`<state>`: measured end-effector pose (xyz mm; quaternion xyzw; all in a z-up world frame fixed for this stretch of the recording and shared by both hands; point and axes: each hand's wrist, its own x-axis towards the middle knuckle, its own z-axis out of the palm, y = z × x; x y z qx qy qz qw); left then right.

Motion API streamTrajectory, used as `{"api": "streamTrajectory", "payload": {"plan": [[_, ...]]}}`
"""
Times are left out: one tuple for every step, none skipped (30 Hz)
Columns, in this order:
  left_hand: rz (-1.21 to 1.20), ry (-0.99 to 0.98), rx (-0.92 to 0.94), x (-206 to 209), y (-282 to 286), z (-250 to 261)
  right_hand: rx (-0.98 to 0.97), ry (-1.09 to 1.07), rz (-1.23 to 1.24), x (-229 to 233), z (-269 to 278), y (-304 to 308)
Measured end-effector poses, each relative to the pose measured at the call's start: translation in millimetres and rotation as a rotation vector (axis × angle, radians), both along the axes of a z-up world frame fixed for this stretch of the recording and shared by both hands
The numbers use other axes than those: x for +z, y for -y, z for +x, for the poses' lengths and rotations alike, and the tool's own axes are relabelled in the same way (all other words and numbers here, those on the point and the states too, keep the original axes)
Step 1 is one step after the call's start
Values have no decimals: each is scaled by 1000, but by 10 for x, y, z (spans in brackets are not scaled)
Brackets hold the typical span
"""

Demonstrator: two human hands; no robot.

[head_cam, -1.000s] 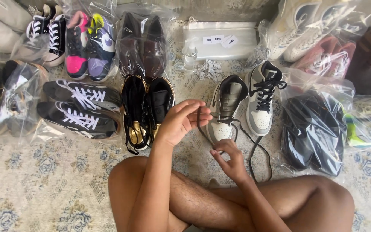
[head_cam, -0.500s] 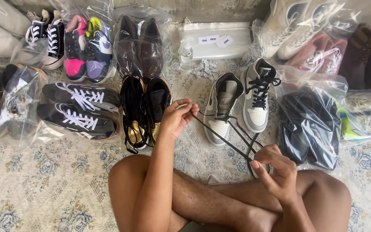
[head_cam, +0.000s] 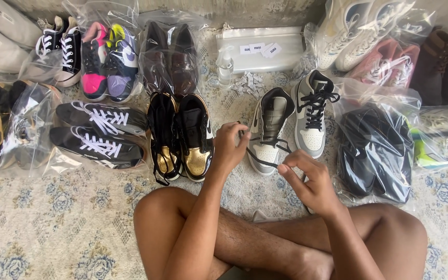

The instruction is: Threading shoelaces through the eyelets of a high-top sneaker while sitting on the floor.

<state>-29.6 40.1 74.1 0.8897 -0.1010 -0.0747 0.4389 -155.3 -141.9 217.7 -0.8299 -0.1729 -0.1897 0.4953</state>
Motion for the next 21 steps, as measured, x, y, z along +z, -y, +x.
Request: {"api": "streamTrajectory", "payload": {"plan": [[-49,11,-23,195,12,-53,5,-6,-3,-35,37,-13],[-99,20,-47,384,31,-116,8,-14,-7,-72,65,-23],[-99,19,-48,421,21,-107,7,-15,-7,-80,80,-40],[-252,52,-143,457,13,-102,8,-22,-5,-87,97,-55],[-405,86,-238,491,3,-95,8,-29,-4,-96,114,-70],[-404,84,-236,554,-5,-104,10,-31,-2,-108,124,-66],[-519,-66,-392,616,-13,-113,4,-49,-15,-122,134,-62],[-633,-219,-547,678,-23,-125,0,-68,-27,-135,143,-59],[-632,-223,-542,277,34,-86,3,-72,-25,-157,150,-62],[-661,-272,-617,-123,101,-44,4,-87,-26,-176,156,-58],[-689,-323,-692,-522,170,-5,4,-103,-28,-193,162,-53],[-689,-324,-693,-239,97,-45,3,-104,-28,-206,168,-44],[-723,-376,-747,45,24,-86,16,-138,-2,-217,173,-34],[-757,-429,-801,328,-50,-128,30,-171,23,-229,176,-25],[-758,-430,-802,385,-61,-117,29,-172,23,-217,174,-19],[-769,-446,-832,443,-78,-107,50,-191,42,-206,174,-17],[-781,-463,-862,501,-95,-97,71,-210,61,-195,174,-15],[-781,-465,-861,505,-114,-80,71,-212,62,-238,171,17],[-780,-482,-882,510,-133,-65,79,-230,73,-282,166,48],[-780,-497,-904,518,-147,-42,87,-247,83,-323,168,83],[-779,-498,-904,476,-176,-19,87,-247,83,-358,166,102]]}}
